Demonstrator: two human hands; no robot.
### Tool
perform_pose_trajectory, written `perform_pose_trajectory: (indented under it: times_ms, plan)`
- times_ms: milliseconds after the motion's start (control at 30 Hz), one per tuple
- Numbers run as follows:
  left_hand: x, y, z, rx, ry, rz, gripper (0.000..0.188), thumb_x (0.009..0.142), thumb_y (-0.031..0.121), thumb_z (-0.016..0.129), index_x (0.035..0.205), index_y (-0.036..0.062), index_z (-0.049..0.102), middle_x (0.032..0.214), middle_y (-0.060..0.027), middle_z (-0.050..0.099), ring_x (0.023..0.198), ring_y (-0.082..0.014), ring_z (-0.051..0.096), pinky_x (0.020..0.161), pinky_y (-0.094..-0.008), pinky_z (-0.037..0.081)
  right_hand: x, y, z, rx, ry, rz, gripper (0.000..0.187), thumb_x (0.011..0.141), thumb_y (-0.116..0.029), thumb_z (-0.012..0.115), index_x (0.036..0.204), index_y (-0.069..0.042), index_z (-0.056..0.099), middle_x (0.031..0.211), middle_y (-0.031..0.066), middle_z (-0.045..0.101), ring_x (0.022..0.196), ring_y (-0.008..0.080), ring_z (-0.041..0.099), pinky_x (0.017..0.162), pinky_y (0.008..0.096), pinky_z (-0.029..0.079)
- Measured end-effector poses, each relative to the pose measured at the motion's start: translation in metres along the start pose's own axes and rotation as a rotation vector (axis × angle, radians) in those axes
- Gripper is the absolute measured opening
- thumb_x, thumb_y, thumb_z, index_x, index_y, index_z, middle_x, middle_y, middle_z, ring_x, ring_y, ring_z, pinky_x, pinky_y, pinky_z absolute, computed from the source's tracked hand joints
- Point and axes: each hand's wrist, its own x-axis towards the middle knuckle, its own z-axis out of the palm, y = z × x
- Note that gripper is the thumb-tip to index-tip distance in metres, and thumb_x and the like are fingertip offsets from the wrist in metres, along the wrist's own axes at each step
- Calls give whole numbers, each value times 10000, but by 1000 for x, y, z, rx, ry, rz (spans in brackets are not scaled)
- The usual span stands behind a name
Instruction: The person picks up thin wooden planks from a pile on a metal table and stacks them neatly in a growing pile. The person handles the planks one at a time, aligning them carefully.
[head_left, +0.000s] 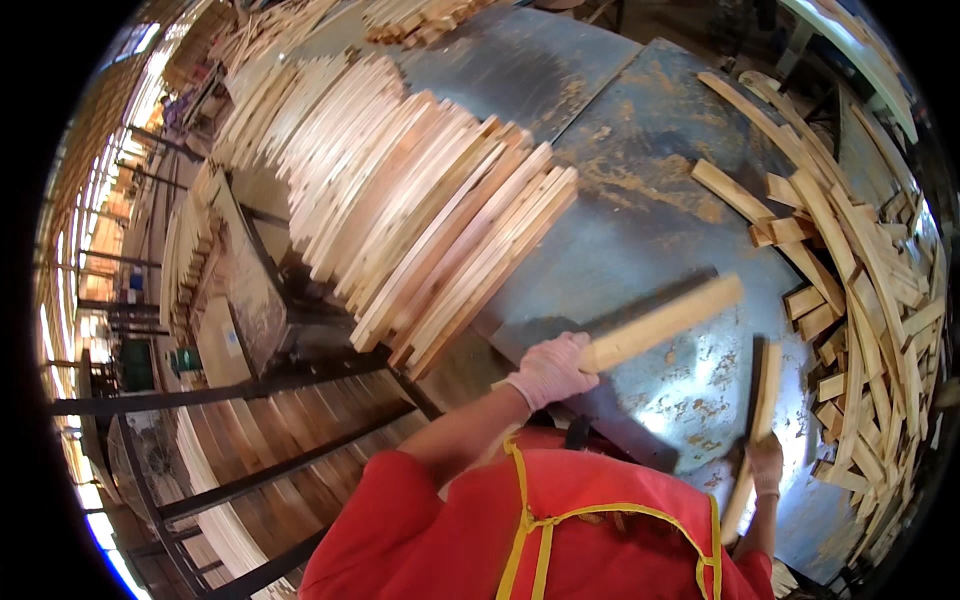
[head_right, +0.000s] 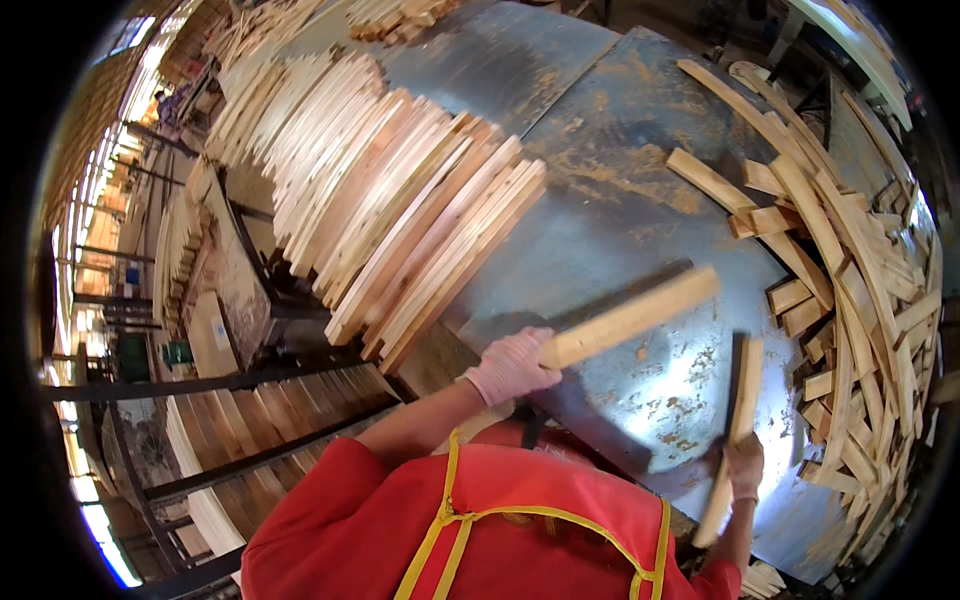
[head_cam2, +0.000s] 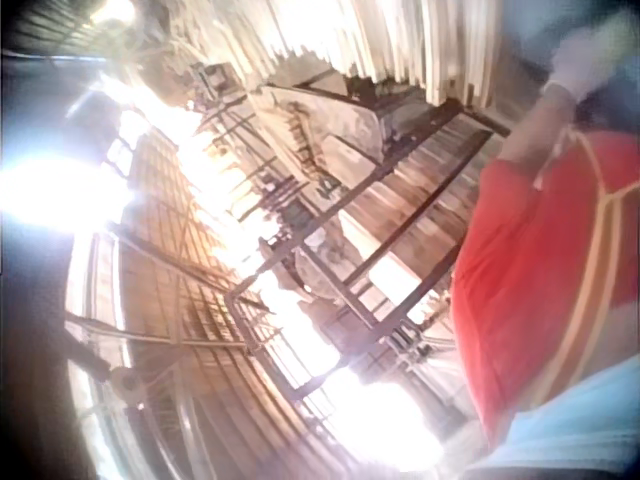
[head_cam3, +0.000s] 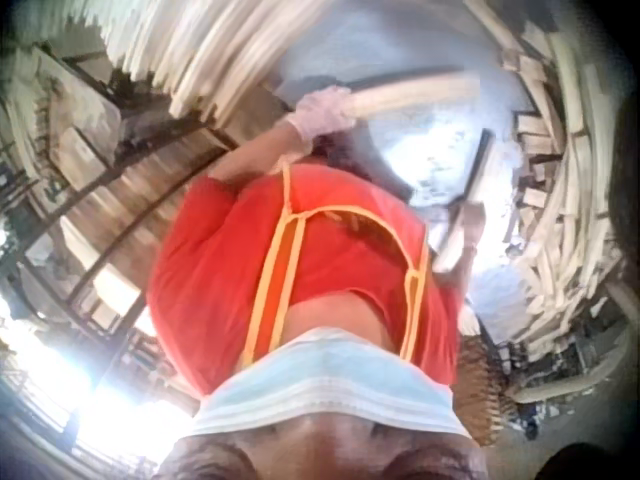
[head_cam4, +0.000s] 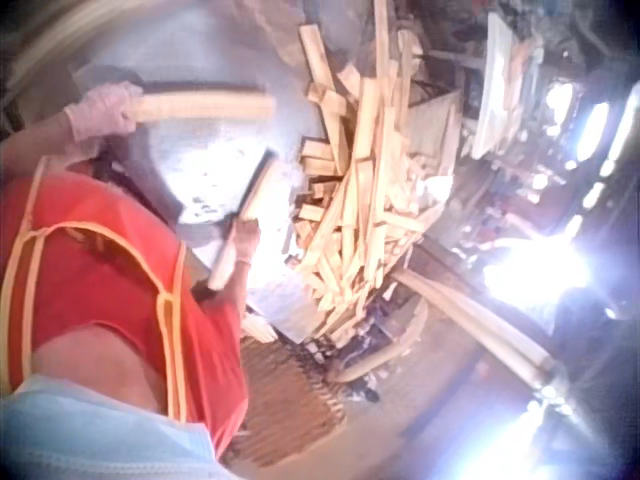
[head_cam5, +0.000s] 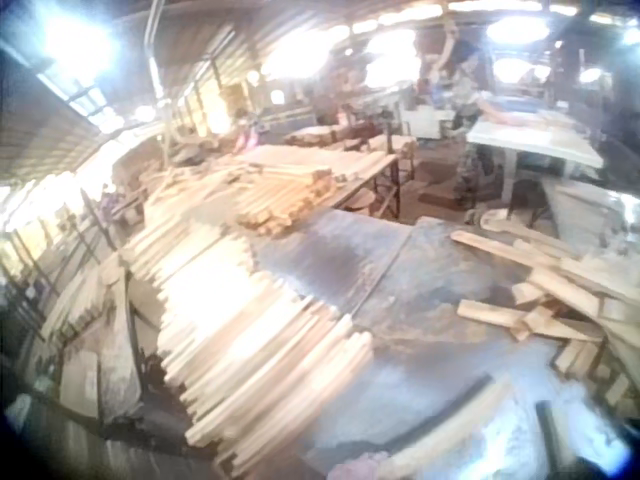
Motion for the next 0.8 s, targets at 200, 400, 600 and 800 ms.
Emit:
perform_pose_trajectory:
  times_ms: [200, 400, 600, 800]
  plan:
    - [-25, -89, -56, -91, 259, -284, 798, 923, 413, 709, 1597, 139, 382, 1308, -222, 662, 1148, -391, 675, 979, -496, 538, 34, -295, 24, 1036, -48, -35, 785, 987, -278, 691, 1624, 19, 341, 1130, 97, 669, 903, 164, 617, 756, 318, 521]
    - [-62, -139, -86, -33, 604, -287, 593, 922, 254, 731, 1462, 91, 550, 1302, -195, 662, 1181, -392, 647, 1014, -479, 525, 49, -499, 105, 599, -93, -265, 607, 1003, -437, 614, 1417, 6, 581, 1188, 234, 725, 1073, 329, 700, 909, 423, 535]
    - [-70, -162, -94, 54, 659, -303, 503, 849, 225, 797, 1329, 124, 686, 1228, -151, 679, 1164, -333, 646, 1035, -468, 483, 23, -590, 119, 389, -421, -561, 578, 979, -404, 622, 1396, -4, 601, 1296, 238, 701, 1225, 369, 660, 1050, 396, 501]
    - [-69, -211, -78, 133, 967, -173, 442, 775, 115, 814, 1210, 134, 741, 1258, -80, 647, 1240, -325, 573, 1065, -471, 463, -30, -515, 57, 401, -414, -632, 626, 962, -318, 667, 1510, -43, 537, 1255, 174, 722, 1117, 247, 678, 1013, 345, 507]
